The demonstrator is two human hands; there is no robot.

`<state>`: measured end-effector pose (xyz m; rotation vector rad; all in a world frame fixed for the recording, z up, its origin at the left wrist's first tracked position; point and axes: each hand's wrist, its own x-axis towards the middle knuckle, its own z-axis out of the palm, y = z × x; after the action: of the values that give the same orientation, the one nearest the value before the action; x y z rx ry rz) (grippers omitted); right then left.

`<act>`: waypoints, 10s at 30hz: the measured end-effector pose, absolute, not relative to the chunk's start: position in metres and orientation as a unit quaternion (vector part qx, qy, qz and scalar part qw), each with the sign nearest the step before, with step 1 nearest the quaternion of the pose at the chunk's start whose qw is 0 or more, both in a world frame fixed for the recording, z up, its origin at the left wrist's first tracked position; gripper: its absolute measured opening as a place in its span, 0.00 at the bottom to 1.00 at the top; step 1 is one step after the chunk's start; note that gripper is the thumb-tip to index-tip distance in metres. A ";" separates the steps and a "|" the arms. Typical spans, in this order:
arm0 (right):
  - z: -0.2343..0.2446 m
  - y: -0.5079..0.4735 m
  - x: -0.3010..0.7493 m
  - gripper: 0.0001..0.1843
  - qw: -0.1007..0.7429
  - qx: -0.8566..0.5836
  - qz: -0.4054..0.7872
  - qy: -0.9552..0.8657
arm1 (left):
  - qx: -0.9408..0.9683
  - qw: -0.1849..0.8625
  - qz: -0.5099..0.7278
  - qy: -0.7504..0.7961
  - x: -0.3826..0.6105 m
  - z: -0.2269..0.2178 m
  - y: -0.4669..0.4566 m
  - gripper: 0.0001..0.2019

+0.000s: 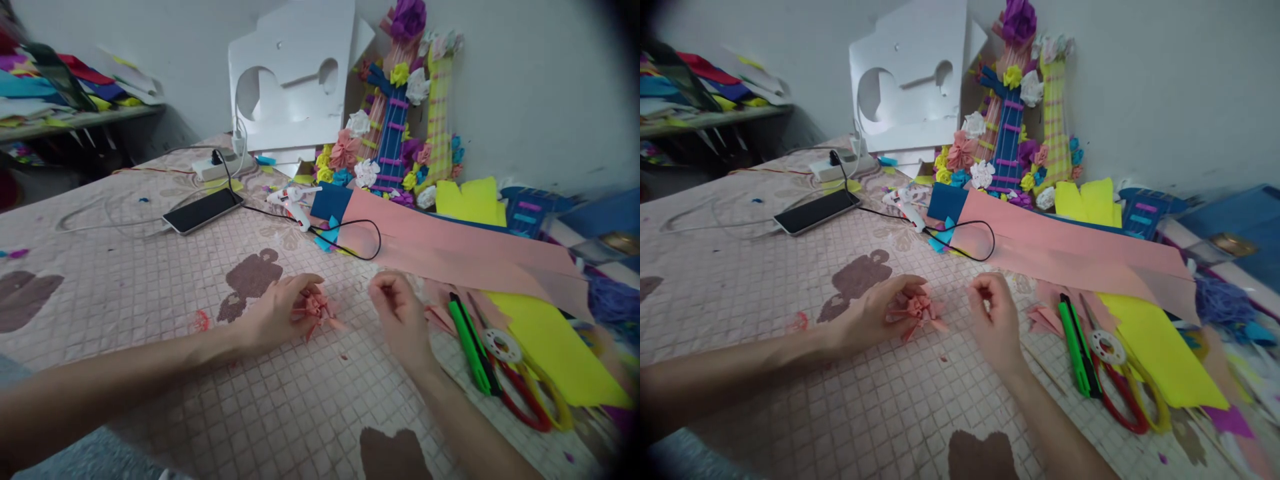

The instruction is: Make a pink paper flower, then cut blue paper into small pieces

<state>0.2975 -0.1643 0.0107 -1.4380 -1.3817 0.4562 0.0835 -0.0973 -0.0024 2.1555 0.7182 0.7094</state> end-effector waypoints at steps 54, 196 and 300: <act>0.015 -0.177 0.352 0.11 0.447 -0.703 0.007 -0.553 | 0.776 0.447 0.320 0.308 0.082 -0.006 -0.100 0.24; 0.056 -0.082 0.235 0.19 0.417 -0.529 0.462 -0.577 | 0.888 0.133 0.322 0.299 0.070 0.029 -0.032 0.10; -0.001 -0.188 0.362 0.02 0.248 -0.712 0.119 -0.646 | 0.852 0.221 0.330 0.340 0.070 -0.004 -0.028 0.13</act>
<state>0.3622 -0.1877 -0.0005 -1.9410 -1.7603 0.3252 0.0701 -0.0276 -0.0045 2.3545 0.9410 0.9129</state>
